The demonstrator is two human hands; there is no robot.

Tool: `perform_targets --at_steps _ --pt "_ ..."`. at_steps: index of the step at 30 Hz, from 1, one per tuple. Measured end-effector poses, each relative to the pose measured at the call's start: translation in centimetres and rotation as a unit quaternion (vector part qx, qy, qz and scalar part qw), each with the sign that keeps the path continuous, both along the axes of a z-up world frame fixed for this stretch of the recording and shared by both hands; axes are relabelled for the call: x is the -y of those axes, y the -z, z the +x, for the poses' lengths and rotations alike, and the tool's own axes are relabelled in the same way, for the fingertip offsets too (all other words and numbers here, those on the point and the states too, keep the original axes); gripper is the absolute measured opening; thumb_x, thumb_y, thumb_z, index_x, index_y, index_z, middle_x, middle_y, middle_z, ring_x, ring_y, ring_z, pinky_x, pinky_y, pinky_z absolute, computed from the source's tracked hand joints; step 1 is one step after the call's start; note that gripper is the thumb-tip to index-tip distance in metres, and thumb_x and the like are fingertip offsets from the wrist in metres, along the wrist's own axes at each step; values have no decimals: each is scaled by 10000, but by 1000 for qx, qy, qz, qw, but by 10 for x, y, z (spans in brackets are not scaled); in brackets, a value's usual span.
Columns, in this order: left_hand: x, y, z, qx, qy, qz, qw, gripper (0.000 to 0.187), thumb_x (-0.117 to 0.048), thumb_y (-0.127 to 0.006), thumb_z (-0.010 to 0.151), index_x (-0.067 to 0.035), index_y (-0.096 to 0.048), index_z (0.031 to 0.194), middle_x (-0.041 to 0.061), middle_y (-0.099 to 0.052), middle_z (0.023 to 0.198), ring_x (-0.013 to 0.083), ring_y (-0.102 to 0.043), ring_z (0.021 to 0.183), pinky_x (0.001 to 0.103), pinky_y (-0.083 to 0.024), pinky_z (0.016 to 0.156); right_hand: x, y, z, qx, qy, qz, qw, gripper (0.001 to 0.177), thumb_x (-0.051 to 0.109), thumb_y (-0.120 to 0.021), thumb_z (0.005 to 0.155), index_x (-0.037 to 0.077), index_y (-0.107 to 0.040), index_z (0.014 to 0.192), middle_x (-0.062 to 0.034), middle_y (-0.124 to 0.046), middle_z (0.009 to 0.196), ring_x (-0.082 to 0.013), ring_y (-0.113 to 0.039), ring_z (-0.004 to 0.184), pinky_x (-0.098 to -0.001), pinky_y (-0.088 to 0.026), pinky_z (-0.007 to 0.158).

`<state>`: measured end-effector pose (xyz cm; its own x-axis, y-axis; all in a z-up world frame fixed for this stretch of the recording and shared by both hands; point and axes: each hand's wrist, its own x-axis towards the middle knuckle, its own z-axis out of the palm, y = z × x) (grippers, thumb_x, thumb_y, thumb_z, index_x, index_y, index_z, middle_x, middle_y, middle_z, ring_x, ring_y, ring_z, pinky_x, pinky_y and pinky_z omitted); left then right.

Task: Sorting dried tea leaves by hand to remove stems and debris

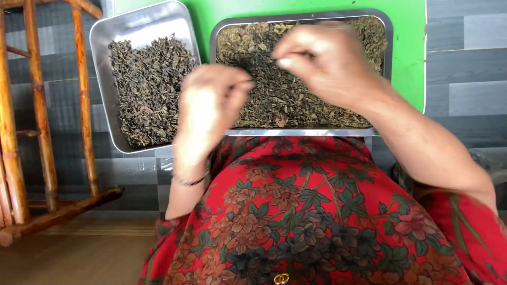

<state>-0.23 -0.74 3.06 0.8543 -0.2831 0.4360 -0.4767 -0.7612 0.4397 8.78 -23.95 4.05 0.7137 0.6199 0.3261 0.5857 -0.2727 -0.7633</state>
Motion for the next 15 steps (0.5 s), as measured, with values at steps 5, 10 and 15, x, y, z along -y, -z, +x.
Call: perform_targets --at_steps 5,10,15 --pt "-71 6 -40 -23 -184 -13 983 36 -69 -726 1043 -34 -731 1050 105 -750 1017 291 -681 936 419 -495 865 -80 3 10 99 -163 57 980 65 -30 -683 1017 3 -733 991 -117 -768 853 -188 -742 713 -301 -590 644" --pt "-94 16 -54 -62 -243 -103 963 34 -30 -696 1088 -19 -691 1057 62 -697 956 171 -599 842 325 -482 721 -151 32 13 115 -152 16 981 240 173 -729 1011 109 -676 787 -8 -641 647 -161 -572 544 -369 -435 552" --pt "-102 24 -52 -86 -253 -233 935 41 -76 -674 1099 -37 -687 1100 21 -678 990 120 -593 940 281 -500 846 -150 19 11 98 -166 -12 981 309 282 -609 1063 76 -721 862 -110 -658 777 -313 -606 648 -463 -422 593"
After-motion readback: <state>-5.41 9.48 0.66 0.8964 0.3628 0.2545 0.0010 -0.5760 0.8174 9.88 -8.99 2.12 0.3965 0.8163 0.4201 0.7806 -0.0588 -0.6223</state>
